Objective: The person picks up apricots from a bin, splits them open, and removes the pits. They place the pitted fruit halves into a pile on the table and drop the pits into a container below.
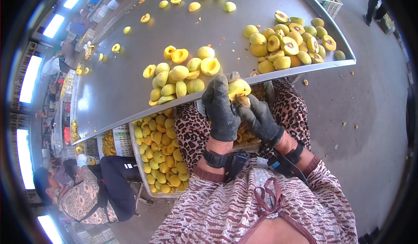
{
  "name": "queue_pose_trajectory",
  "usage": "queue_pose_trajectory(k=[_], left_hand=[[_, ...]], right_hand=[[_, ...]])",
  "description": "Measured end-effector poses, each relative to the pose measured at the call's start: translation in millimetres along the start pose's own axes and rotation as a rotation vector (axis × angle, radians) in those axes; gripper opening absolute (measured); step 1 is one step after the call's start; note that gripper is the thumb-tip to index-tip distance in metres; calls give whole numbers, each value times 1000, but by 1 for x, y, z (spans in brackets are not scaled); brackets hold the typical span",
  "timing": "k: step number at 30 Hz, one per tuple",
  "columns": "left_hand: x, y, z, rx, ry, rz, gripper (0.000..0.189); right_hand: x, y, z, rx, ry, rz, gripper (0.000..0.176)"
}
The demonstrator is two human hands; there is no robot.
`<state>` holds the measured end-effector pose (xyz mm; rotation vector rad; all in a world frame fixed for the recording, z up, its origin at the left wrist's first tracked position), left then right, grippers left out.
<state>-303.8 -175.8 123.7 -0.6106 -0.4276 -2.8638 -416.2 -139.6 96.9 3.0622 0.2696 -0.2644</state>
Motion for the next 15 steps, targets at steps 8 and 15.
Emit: queue_pose_trajectory(k=[8, 15], left_hand=[[-5, 4, 16, 180, 99, -19, 17], [17, 6, 44, 175, 237, -80, 42]], right_hand=[[7, -7, 1, 68, 304, 20, 24], [5, 7, -9, 47, 126, 53, 26]])
Point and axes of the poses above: each hand's wrist, its own y-axis towards the middle knuckle, its own x-axis out of the palm, z = x × y, the point moved 10 cm from there along y, towards the middle knuckle, and after that the axes turned 11 degrees about x, right-handed, at the moved point
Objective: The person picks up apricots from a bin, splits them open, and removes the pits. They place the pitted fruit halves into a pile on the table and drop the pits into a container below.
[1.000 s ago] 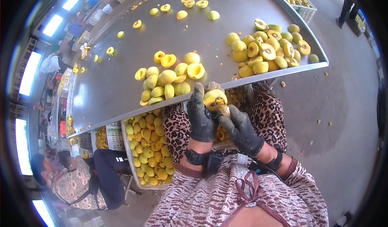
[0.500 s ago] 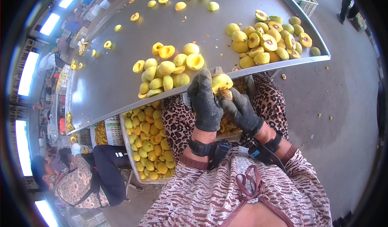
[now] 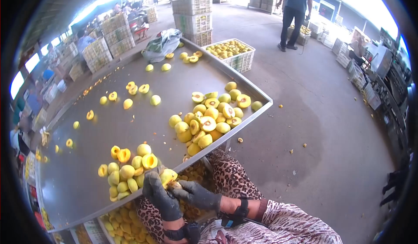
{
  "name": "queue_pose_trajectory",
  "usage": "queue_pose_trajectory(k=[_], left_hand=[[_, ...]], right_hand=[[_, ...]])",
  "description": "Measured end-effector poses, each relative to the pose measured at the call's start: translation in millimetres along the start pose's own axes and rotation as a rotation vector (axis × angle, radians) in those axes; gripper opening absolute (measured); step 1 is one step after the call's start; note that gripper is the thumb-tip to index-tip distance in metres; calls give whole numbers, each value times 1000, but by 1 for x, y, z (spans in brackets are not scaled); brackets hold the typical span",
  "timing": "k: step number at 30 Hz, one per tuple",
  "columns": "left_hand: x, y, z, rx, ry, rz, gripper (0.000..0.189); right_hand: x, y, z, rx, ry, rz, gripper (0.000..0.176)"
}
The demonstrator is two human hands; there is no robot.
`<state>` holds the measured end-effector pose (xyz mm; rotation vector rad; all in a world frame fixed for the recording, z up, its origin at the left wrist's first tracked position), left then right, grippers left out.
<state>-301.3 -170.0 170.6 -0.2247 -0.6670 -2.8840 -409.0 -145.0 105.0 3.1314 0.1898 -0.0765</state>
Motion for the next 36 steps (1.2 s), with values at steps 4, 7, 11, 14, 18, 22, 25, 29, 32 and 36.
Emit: queue_pose_trajectory(k=[4, 7, 11, 14, 18, 22, 25, 29, 32, 36], left_hand=[[-2, 6, 18, 183, 124, -112, 31], [-5, -5, -2, -58, -122, -102, 35], [10, -20, -4, -290, -378, 38, 41], [0, -11, 4, -147, -171, 53, 38], [9, -4, 61, 244, 278, -136, 37], [10, -20, 46, 70, 73, -193, 32], [11, -27, 37, -40, -55, -165, 33], [10, -33, 25, -130, -271, -143, 39], [21, -24, 72, 361, -10, -275, 21], [33, -17, 46, 115, -235, -375, 22]], right_hand=[[17, -6, 8, 205, 279, -205, 29], [35, -15, 27, 330, 298, -308, 32], [29, -22, 11, 160, 282, -180, 34], [39, -31, 6, 415, 499, -327, 35], [40, -46, -4, 475, 659, -400, 31], [32, -50, 2, 383, 583, -404, 28], [14, -50, -24, 250, 464, -216, 29], [12, -57, -28, 149, 212, -276, 28], [28, -72, -14, 486, 687, -408, 25], [20, -73, -10, 489, 623, -475, 44]])
Point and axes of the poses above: each hand's wrist, its own y-axis towards the middle knuckle, its own x-axis out of the palm, z = x × y, the point moved 10 cm from there along y, towards the middle knuckle, and after that the axes turned 11 degrees about x, right-handed, at the moved point
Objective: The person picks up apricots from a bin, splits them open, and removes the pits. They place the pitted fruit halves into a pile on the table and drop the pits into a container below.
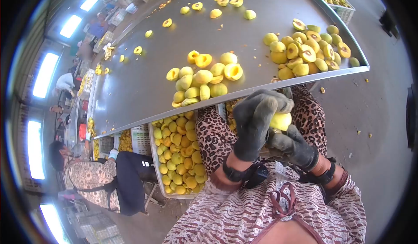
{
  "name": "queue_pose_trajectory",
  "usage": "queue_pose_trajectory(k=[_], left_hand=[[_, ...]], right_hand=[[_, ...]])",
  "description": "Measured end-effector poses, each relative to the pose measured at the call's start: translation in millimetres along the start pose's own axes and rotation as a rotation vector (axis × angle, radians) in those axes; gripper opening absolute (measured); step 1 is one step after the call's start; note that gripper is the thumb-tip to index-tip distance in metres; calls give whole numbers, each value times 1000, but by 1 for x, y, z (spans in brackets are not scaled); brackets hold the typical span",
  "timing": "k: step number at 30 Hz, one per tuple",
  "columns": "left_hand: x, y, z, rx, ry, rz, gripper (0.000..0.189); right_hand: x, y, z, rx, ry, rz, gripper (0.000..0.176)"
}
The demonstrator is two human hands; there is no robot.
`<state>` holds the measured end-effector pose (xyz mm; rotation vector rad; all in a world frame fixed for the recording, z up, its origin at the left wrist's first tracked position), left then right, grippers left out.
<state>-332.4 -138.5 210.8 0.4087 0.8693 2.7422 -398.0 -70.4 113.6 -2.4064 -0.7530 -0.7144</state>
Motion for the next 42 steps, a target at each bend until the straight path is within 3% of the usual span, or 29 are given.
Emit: queue_pose_trajectory(k=[2, 4, 6, 8, 10, 12, 14, 15, 16, 18, 20, 22, 23, 24, 26, 27, 28, 30, 33, 34, 37, 38, 40, 42], left_hand=[[3, -1, -11, 5, -11, 11, 25], [6, 10, 8, 96, 113, -26, 23], [24, 17, 42, 446, 460, -200, 33], [16, 19, 28, 341, 300, -174, 25], [5, 18, -19, -94, -234, -13, 28], [-5, 19, -24, -65, -196, -17, 30], [4, 30, -3, 108, 67, -284, 33], [3, 33, 0, 156, 17, -260, 36], [1, 33, 5, 197, -30, -232, 40], [-23, 35, -10, -4, -161, 27, 47], [-69, 46, -26, -126, -140, 336, 51], [-139, 65, -47, -169, 115, 474, 40], [-170, 85, -57, -60, 436, 305, 35], [-194, 100, -73, 55, 750, 124, 30], [-203, 110, -130, 117, 1454, -463, 22], [-215, 97, -165, -6, 1503, -583, 18], [-205, 94, -173, 25, 1296, -665, 20], [-198, 89, -214, -322, 1293, -1188, 22], [-134, 130, -218, -230, 1495, -1141, 25], [-124, 147, -228, -90, 1404, -840, 23], [-15, 151, -248, 275, 1042, -925, 52], [-6, 154, -262, 288, 1015, -918, 52], [11, 141, -307, 95, 968, -1145, 59], [8, 147, -299, 140, 967, -1108, 58]], right_hand=[[-4, 0, 3, 113, 171, -54, 54], [-13, 0, 1, 139, 102, -60, 52], [-3, 1, -9, 41, 58, -20, 51], [6, 3, -28, -106, -47, -59, 48], [0, 19, -18, -44, 58, -147, 49], [-10, 24, -28, -82, -77, 27, 50], [-13, 35, -20, -33, -119, -128, 51], [-16, 34, -6, 170, -17, -169, 52], [-13, 41, -7, 120, -25, -156, 49], [16, 42, -35, -120, 78, -265, 40], [2, 46, -25, -123, -86, -182, 33], [-23, 49, -21, -232, -241, 63, 32], [-38, 54, -2, -96, -260, 103, 29], [-49, 55, 9, -107, -260, 107, 29], [-70, 59, 27, -96, -569, 209, 27], [-72, 56, 26, -105, -569, 215, 27], [-77, 53, 22, -112, -547, 240, 27], [-86, 46, 16, -122, -526, 274, 27], [-104, 41, 18, -32, -349, 293, 28], [-106, 43, 18, -36, -353, 300, 28], [-118, 41, 12, -26, -253, 355, 24], [-123, 38, 9, -23, -262, 382, 24], [-127, 29, -1, -72, -326, 404, 25], [-128, 20, -6, -72, -310, 442, 25]])
Point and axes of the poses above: each hand's wrist, its own y-axis towards the middle knuckle, its own x-axis out of the palm, z = x × y, the point moved 10 cm from there along y, towards the middle knuckle, and after that the axes turned 11 degrees about x, right-handed, at the moved point
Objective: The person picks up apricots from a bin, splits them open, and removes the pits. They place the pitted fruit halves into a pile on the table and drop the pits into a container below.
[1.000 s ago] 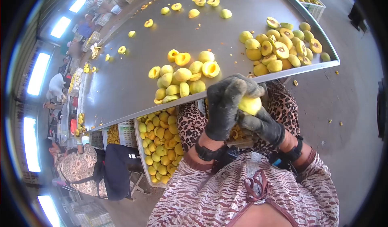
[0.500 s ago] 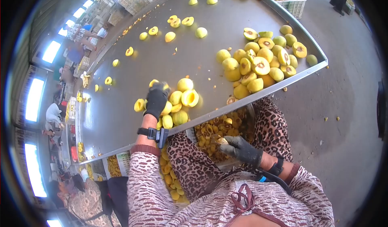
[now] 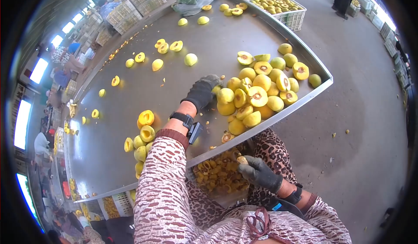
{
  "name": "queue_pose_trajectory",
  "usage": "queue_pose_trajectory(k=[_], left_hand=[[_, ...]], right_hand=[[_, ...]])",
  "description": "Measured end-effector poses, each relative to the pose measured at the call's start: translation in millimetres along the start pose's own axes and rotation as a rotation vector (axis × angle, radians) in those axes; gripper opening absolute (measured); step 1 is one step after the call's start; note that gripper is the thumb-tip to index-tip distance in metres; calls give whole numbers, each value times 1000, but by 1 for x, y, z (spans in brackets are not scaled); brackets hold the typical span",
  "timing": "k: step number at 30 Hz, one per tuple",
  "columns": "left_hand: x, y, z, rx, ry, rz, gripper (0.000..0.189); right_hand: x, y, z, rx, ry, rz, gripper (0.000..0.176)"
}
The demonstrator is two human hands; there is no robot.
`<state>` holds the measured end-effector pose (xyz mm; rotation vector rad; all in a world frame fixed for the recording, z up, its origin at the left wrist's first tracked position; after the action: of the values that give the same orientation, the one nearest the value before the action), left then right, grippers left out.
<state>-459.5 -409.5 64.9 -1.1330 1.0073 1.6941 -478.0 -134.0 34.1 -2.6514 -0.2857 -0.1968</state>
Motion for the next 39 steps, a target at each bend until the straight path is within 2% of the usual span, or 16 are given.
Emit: queue_pose_trajectory(k=[2, 3, 4, 6, 8, 9, 10, 12, 13, 15, 18, 20, 23, 32, 34, 39], left_hand=[[-11, -20, -26, -343, -96, -28, 58], [-24, -33, -29, -333, -213, 146, 50], [-31, -40, -14, -333, -197, 136, 50], [-42, -78, 15, -398, -1320, 687, 38], [-66, -102, 69, -259, -1182, 777, 34], [-67, -114, 92, -272, -1242, 805, 35], [-66, -125, 115, -268, -1126, 868, 37], [-79, -130, 161, -326, -757, 743, 40], [-70, -133, 167, -334, -761, 739, 40], [-36, -140, 168, -322, -1620, 1036, 44], [-31, -142, 181, -348, -1852, 1124, 48], [-28, -143, 181, -405, -1796, 1165, 50], [-42, -148, 178, -508, -1424, 1218, 51], [-46, -146, 177, -563, -1136, 1181, 51], [-37, -133, 179, -514, -1396, 1097, 52], [-54, -109, 177, -294, -1278, 819, 51]], right_hand=[[-10, -4, 2, 21, 273, 70, 25], [-11, -12, -10, 54, 383, 88, 24], [-12, -9, -12, 43, 395, 79, 24], [-14, -8, -21, -117, -47, 219, 22], [-4, -2, -14, -71, 50, 185, 21], [1, -3, -31, -133, 81, 168, 20], [7, -4, -43, -189, 115, 149, 20], [17, 0, -61, -268, 79, 172, 21], [19, -4, -73, -366, 27, 220, 21], [23, -4, -69, -394, 43, 245, 20], [25, -7, -79, -426, 43, 258, 20], [24, -7, -79, -403, 34, 262, 19], [29, -3, -81, -446, -83, 253, 19], [26, -1, -69, -502, -87, 84, 25], [43, 5, -39, -202, 213, -299, 27], [50, 7, -26, -40, 332, -422, 27]])
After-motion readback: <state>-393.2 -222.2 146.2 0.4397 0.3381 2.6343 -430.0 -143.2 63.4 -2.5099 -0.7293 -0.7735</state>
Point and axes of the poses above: each hand's wrist, its own y-axis towards the middle knuckle, its own x-axis out of the palm, z = x × y, the point moved 10 cm from there along y, towards the middle knuckle, and after that the axes turned 11 degrees about x, right-handed, at the moved point
